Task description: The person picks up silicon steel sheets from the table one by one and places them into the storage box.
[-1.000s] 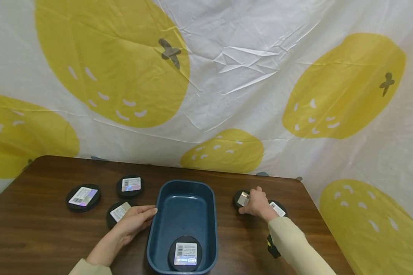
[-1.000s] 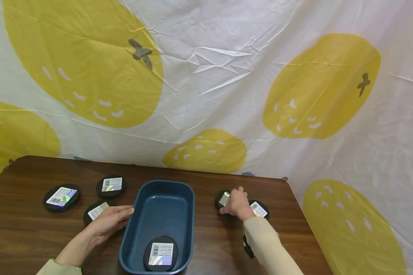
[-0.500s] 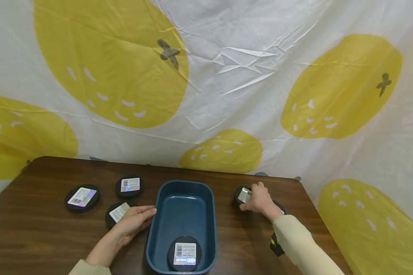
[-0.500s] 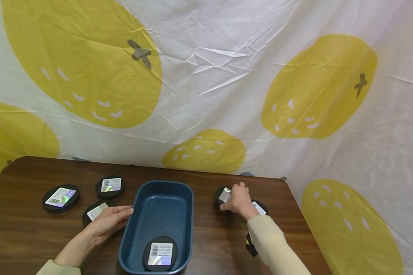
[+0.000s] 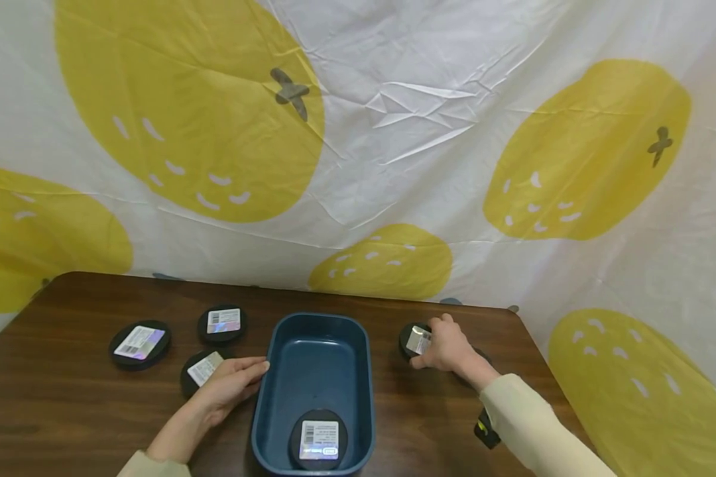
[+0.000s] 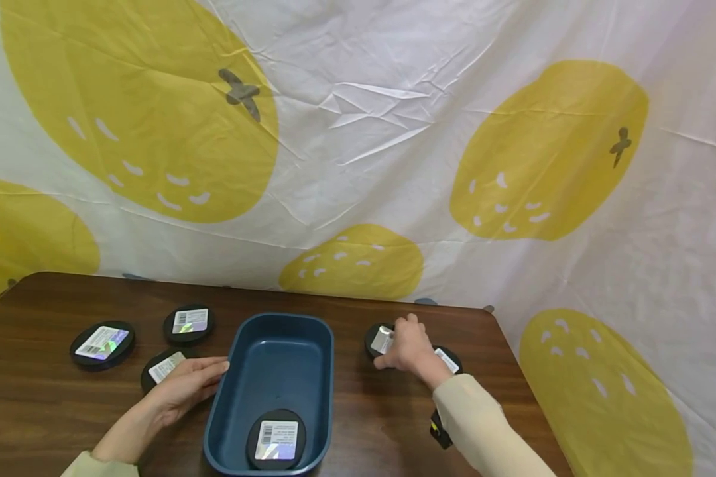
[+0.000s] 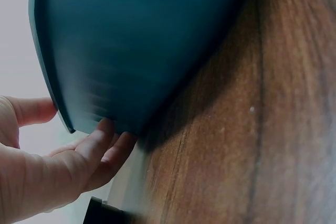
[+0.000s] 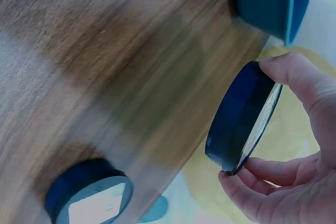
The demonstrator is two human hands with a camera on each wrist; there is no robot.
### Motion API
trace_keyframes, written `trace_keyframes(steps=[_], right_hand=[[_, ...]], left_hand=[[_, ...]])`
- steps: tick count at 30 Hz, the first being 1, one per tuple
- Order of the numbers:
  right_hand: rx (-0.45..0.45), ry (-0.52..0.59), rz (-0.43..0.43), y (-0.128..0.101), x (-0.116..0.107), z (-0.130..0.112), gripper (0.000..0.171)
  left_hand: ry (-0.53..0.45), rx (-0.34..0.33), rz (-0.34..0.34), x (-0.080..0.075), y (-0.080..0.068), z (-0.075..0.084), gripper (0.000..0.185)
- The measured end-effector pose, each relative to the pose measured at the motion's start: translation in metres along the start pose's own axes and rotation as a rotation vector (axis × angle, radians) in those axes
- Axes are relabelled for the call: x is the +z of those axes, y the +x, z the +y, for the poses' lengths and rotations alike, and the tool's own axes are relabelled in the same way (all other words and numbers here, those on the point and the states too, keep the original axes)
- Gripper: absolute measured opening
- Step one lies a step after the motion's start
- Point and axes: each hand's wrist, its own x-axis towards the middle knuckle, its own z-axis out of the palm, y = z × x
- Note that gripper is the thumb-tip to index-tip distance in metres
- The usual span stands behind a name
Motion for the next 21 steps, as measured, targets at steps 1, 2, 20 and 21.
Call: trace_keyframes(steps=[1, 2, 20, 21], right_hand=[[-0.005, 0.002, -0.002, -0.001, -0.002, -0.001, 0.078], [-0.009, 0.007, -0.005, -0.003, -0.004, -0.003, 0.078], [-0.08, 0.034, -0.026, -0.018, -0.028, -0.028, 0.079], [-0.089, 0.035, -0.022, -0.018, -0.028, -0.029, 0.079]], left_hand=[[-0.001, 0.001, -0.002, 0.0, 0.0, 0.0, 0.046], [-0.001, 0.002, -0.003, 0.0, 0.0, 0.0, 0.046], [0.007, 0.014, -0.017, -0.001, 0.001, 0.0, 0.047], [0.006, 0.013, -0.016, -0.001, 0.001, 0.0, 0.046]])
